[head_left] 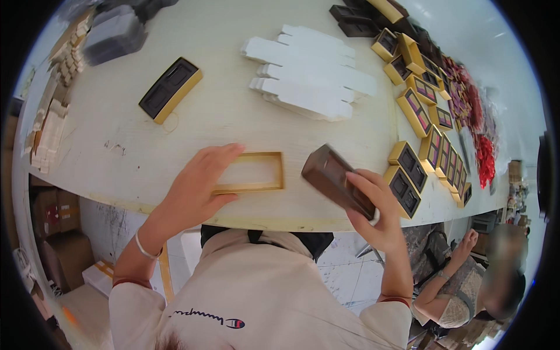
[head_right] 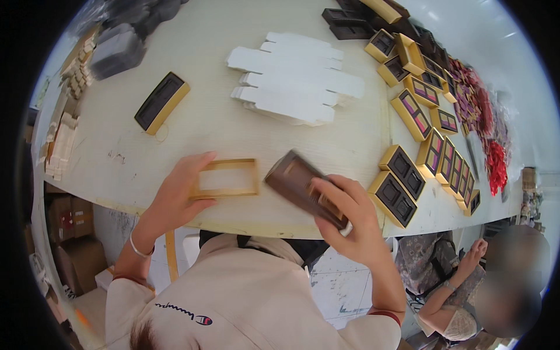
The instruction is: The person folds flat white cardboard pieces into small rectangular boxes, then places dark rectangular inserts into each box. The person repeats this process multiple times, stacking the completed boxes on the table.
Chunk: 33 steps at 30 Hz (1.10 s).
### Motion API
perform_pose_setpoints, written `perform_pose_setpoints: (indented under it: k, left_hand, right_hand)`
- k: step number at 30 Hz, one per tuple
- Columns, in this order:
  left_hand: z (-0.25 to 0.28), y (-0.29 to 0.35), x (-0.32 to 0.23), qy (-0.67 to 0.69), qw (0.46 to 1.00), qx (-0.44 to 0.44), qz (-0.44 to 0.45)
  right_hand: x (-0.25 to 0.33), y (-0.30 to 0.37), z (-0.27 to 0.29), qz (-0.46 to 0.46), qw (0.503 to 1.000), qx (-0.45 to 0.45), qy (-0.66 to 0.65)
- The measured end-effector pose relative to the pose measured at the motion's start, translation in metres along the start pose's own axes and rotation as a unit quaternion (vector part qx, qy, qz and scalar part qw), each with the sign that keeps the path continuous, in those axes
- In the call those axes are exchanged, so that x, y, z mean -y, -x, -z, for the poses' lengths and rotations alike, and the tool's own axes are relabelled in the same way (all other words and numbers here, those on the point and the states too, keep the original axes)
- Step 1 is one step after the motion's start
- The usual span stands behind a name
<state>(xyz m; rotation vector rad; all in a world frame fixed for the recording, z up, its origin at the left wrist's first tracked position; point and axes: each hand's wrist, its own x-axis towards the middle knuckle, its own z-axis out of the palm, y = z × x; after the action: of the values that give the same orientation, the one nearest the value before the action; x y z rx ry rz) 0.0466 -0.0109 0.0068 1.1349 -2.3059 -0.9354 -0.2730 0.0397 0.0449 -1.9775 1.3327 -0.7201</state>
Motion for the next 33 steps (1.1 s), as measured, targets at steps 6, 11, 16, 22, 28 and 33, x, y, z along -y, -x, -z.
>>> perform_pose_setpoints:
  k: [6, 11, 16, 22, 28, 33]
  left_hand:
    - [-0.022, -0.023, -0.008, 0.097, 0.994, 0.037, -0.042]
    - [-0.022, -0.027, -0.012, 0.091, 0.992, 0.058, -0.06]
    - [-0.014, -0.03, -0.007, -0.095, 0.987, 0.015, -0.126]
    - [-0.008, -0.033, -0.011, 0.126, 0.982, 0.116, 0.085]
    - [-0.007, -0.033, -0.008, 0.089, 0.986, 0.135, 0.035]
    - [-0.01, -0.032, -0.004, -0.001, 0.99, 0.133, -0.037]
  right_hand:
    - [0.015, -0.047, -0.021, 0.162, 0.967, 0.138, 0.139]
    - [0.004, -0.055, -0.037, 0.195, 0.925, 0.124, 0.302]
    - [0.008, -0.043, -0.043, 0.155, 0.947, 0.071, 0.272]
    - [-0.001, -0.031, -0.028, 0.113, 0.979, 0.005, 0.167]
    - [-0.003, -0.031, -0.034, 0.129, 0.973, 0.074, 0.174]
    - [0.002, -0.039, -0.028, 0.015, 0.992, 0.124, -0.006]
